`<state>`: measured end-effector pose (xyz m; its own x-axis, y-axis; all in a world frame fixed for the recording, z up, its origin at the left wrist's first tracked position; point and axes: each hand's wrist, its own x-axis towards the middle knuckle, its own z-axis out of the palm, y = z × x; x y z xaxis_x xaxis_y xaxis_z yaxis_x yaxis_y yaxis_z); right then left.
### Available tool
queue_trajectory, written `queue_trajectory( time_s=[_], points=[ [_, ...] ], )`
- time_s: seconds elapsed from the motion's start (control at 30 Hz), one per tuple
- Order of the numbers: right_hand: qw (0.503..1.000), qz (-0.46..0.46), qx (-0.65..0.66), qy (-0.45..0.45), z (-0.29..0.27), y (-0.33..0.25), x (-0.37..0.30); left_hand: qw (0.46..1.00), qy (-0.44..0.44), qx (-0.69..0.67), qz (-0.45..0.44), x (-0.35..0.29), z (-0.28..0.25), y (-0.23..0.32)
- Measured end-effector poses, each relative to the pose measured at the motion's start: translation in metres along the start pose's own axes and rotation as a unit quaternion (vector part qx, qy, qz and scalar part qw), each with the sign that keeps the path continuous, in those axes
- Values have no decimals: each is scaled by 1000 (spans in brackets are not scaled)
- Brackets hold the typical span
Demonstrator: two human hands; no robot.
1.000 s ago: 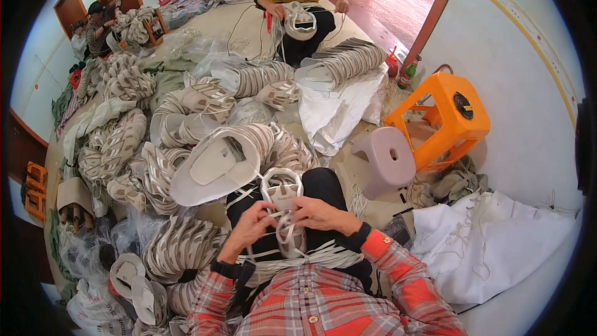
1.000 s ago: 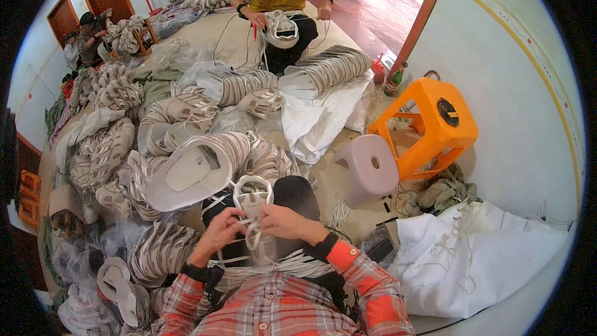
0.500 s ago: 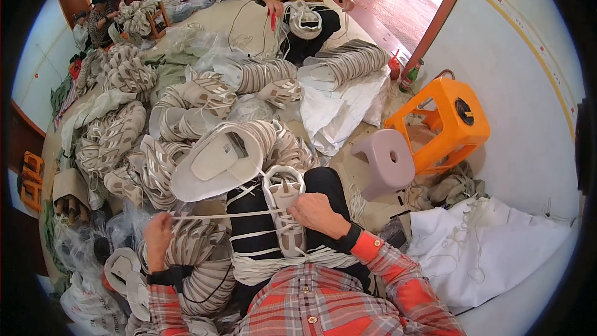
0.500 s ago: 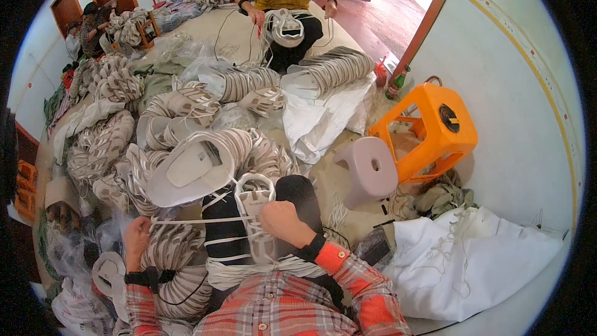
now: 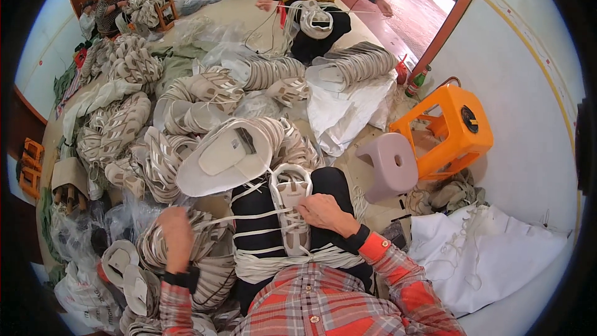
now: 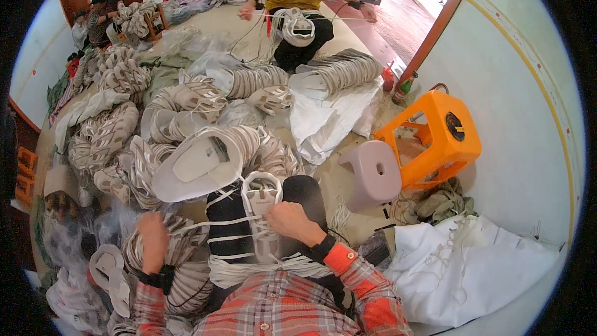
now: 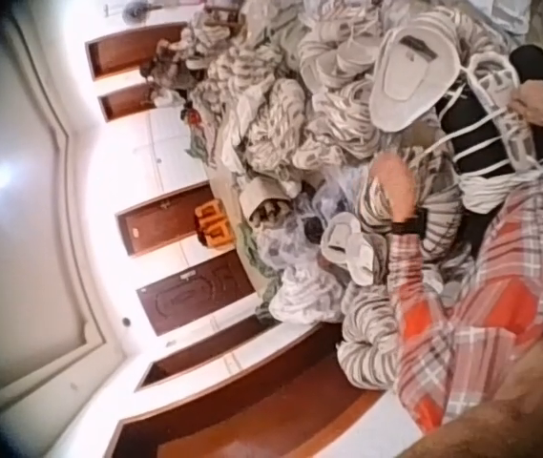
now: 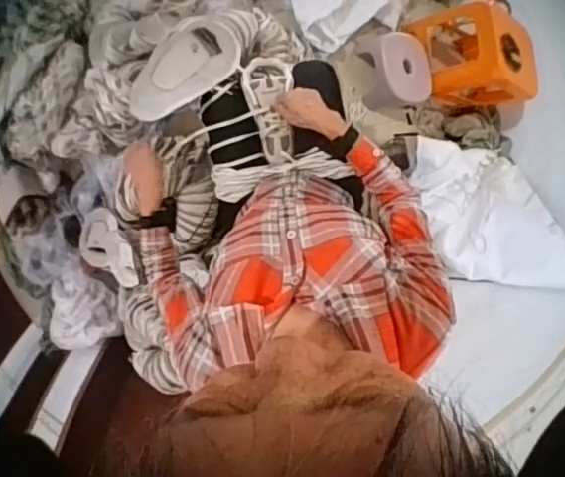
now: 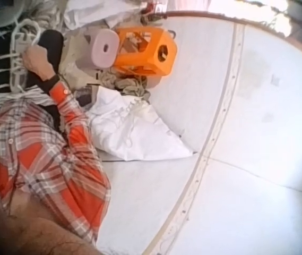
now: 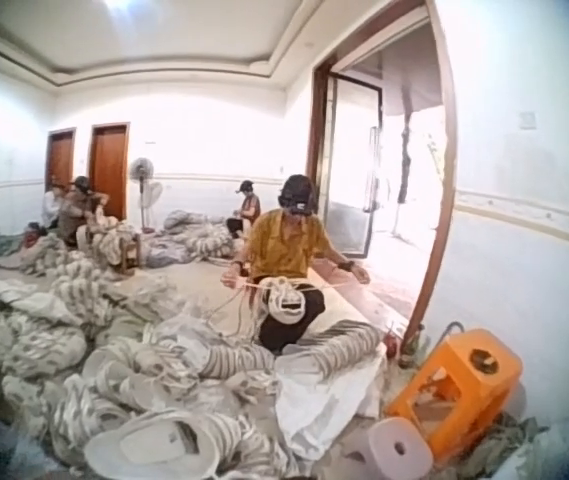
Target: Lacing a large number of white shoe uppers by hand while sitting on the floor.
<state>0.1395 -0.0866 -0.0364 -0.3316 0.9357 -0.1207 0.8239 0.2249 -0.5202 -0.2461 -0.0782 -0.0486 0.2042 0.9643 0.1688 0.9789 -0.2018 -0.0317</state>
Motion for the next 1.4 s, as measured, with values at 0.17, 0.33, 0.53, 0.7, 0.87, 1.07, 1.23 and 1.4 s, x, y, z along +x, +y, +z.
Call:
queue_trajectory(
  time_s=[0.17,0.33,0.53,0.7,0.87,1.07,1.23,1.4],
  points=[
    [1000,7,17,4,-4,1,-3,932,38,-241,268,38,-38,163],
    [999,6,34,2,1,12,-1,935,-47,-174,307,40,-1,173],
    [999,5,30,-27,-7,12,-2,873,-231,-428,39,59,-9,184],
    [986,-68,133,-73,-11,32,-4,857,-281,-428,-59,67,9,195],
    [941,2,338,23,-12,23,-4,886,-181,-421,63,62,-7,127],
    [948,15,316,26,-12,11,6,863,-281,-418,28,40,-75,1],
    [971,-67,215,-86,9,-18,26,927,-234,-286,-63,-6,-99,-117],
    [941,5,279,-194,-10,-26,21,963,-138,-177,-152,-72,-95,-182]
  ],
)
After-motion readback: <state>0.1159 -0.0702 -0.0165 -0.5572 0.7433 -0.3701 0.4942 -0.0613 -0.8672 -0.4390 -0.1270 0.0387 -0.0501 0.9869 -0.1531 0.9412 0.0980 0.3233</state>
